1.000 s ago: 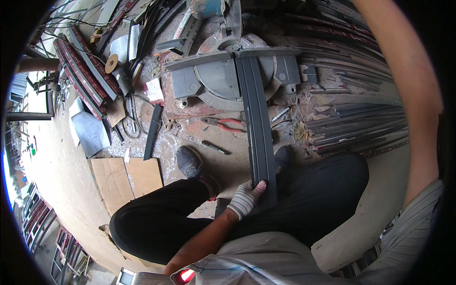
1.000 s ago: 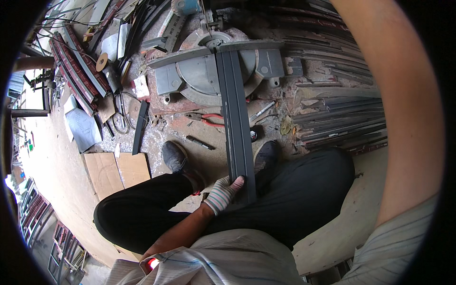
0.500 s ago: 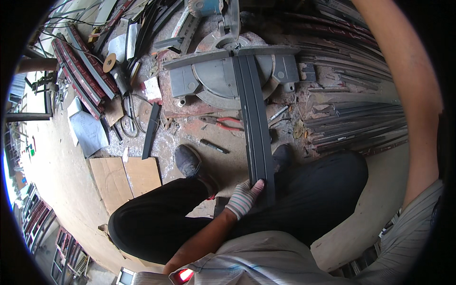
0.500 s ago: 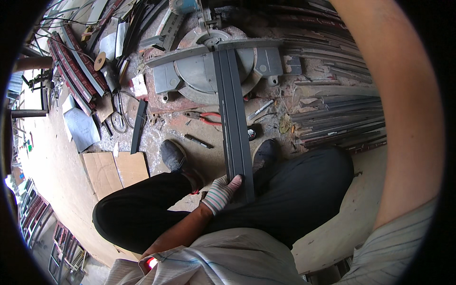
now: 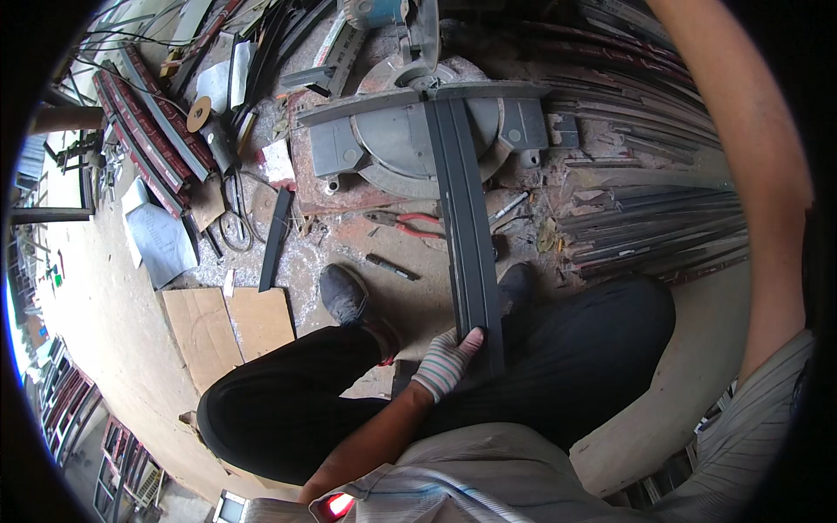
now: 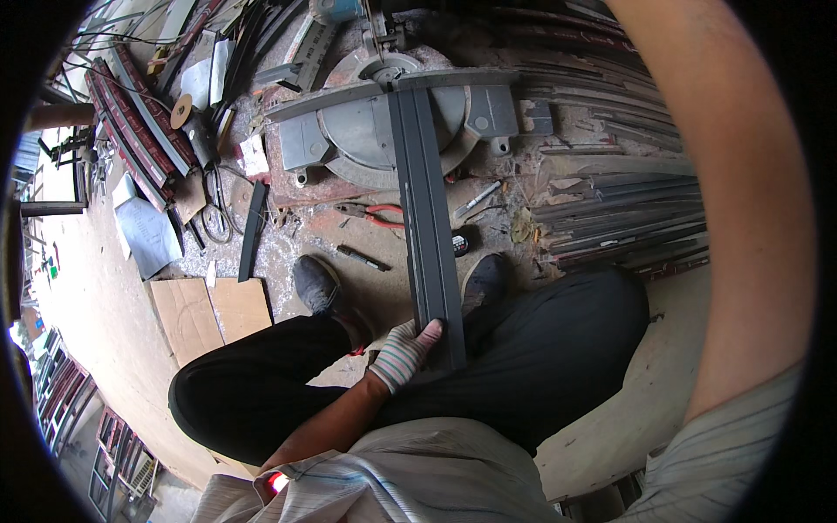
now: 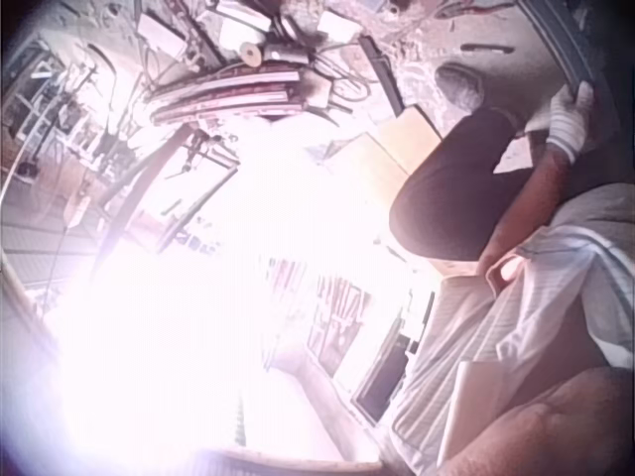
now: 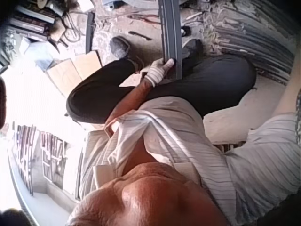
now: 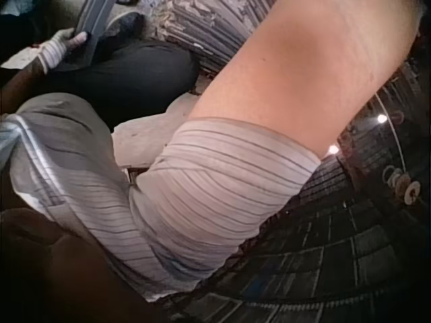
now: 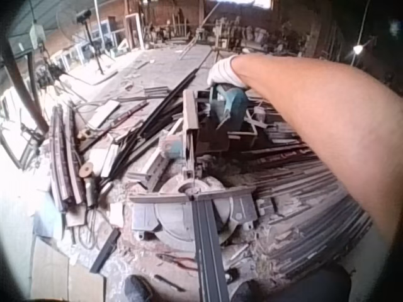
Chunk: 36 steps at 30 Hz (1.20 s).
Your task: The person cuts a long dark metal profile using a miter saw, then removes a protective film from the cut piece. They place the cut profile onto a window frame assembly and later walk to a storage area to select another profile.
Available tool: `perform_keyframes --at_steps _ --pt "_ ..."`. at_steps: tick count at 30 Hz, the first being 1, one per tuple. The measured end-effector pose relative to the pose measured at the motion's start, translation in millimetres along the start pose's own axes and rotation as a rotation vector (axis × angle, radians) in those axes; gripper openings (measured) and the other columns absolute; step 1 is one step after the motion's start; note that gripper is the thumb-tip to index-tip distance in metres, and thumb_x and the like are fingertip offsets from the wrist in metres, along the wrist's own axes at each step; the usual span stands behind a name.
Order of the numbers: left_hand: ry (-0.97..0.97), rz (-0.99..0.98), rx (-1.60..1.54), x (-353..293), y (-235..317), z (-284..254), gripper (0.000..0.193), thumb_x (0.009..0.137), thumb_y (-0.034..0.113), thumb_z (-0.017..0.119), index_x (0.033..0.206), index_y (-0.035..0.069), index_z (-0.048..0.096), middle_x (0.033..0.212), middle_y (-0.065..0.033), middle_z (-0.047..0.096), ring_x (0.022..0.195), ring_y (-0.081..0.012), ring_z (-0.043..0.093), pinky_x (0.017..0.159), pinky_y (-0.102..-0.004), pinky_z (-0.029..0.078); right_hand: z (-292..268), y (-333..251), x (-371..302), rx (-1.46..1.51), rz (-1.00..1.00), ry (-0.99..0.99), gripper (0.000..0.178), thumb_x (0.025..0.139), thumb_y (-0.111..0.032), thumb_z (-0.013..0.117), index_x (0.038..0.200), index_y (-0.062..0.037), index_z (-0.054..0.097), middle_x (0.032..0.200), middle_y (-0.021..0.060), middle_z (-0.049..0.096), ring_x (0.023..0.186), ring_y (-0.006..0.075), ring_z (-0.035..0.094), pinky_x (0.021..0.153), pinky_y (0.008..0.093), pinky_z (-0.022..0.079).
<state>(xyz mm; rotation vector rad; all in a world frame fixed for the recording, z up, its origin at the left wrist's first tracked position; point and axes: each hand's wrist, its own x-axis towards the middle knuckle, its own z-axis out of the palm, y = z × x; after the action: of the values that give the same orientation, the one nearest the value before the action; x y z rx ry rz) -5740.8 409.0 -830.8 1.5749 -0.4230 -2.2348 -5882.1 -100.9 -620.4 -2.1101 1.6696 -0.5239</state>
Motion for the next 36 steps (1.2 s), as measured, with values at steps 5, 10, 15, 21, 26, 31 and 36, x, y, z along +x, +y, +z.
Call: perform_keyframes --at_steps 5,10,15,21,26,31,36 --pt "0.002 0.000 -0.015 0.1 -0.1 0.7 0.039 0.100 0.029 0.064 0.122 -0.004 0.064 0.103 -0.0008 0.067 0.091 -0.0091 0.056 0.086 -0.0255 0.048 -0.8 1.8 -2.7 0.002 0.002 0.003 0.038 0.091 -0.034 0.059 0.110 -0.0008 0.063 0.088 0.0130 0.066 0.076 0.0238 0.061 0.067 0.0397 0.052" --pt "0.032 0.013 -0.033 -1.2 2.8 3.6 0.039 0.100 0.032 0.064 0.119 -0.002 0.065 0.096 0.0014 0.065 0.083 -0.0075 0.053 0.078 -0.0240 0.045 -3.3 4.9 -5.4 0.010 -0.001 0.009 0.037 0.090 -0.032 0.059 0.109 -0.0011 0.063 0.088 0.0126 0.065 0.075 0.0236 0.060 0.067 0.0397 0.052" --pt "0.046 0.027 -0.004 -4.8 8.5 7.2 0.042 0.099 0.040 0.063 0.114 0.001 0.068 0.079 0.0069 0.058 0.065 -0.0032 0.045 0.057 -0.0207 0.038 1.3 3.0 -3.7 0.017 0.003 0.013 0.035 0.090 -0.031 0.059 0.108 -0.0014 0.062 0.087 0.0123 0.065 0.075 0.0234 0.060 0.067 0.0397 0.052" --pt "0.021 -0.004 -0.030 1.2 -3.0 1.4 0.037 0.100 0.029 0.065 0.119 -0.002 0.066 0.102 -0.0005 0.068 0.091 -0.0090 0.056 0.086 -0.0261 0.048 1.9 0.8 -2.9 0.029 0.000 0.018 0.034 0.089 -0.030 0.060 0.108 -0.0018 0.062 0.086 0.0119 0.065 0.074 0.0232 0.060 0.067 0.0397 0.052" --pt "0.007 0.021 -0.050 1.2 -8.1 -0.2 0.038 0.100 0.030 0.064 0.120 -0.002 0.067 0.101 -0.0007 0.068 0.090 -0.0092 0.056 0.085 -0.0262 0.048 3.7 0.8 -4.3 0.037 0.003 0.018 0.032 0.089 -0.028 0.060 0.107 -0.0021 0.062 0.085 0.0115 0.064 0.074 0.0230 0.060 0.067 0.0397 0.052" --pt "0.023 -0.001 -0.043 -2.6 -2.9 0.0 0.039 0.100 0.030 0.064 0.120 -0.002 0.066 0.101 -0.0007 0.068 0.091 -0.0090 0.057 0.086 -0.0263 0.048 5.0 0.7 -6.3 0.042 0.003 0.017 0.031 0.088 -0.027 0.060 0.107 -0.0024 0.062 0.085 0.0111 0.064 0.073 0.0228 0.060 0.067 0.0396 0.052" --pt "0.020 -0.006 -0.002 -1.2 -1.2 -0.9 0.039 0.100 0.030 0.064 0.121 -0.003 0.066 0.103 -0.0010 0.068 0.091 -0.0085 0.056 0.087 -0.0259 0.048 4.1 1.5 -9.3 0.050 0.006 0.021 0.030 0.088 -0.026 0.061 0.106 -0.0027 0.061 0.084 0.0108 0.064 0.073 0.0225 0.059 0.066 0.0396 0.051"
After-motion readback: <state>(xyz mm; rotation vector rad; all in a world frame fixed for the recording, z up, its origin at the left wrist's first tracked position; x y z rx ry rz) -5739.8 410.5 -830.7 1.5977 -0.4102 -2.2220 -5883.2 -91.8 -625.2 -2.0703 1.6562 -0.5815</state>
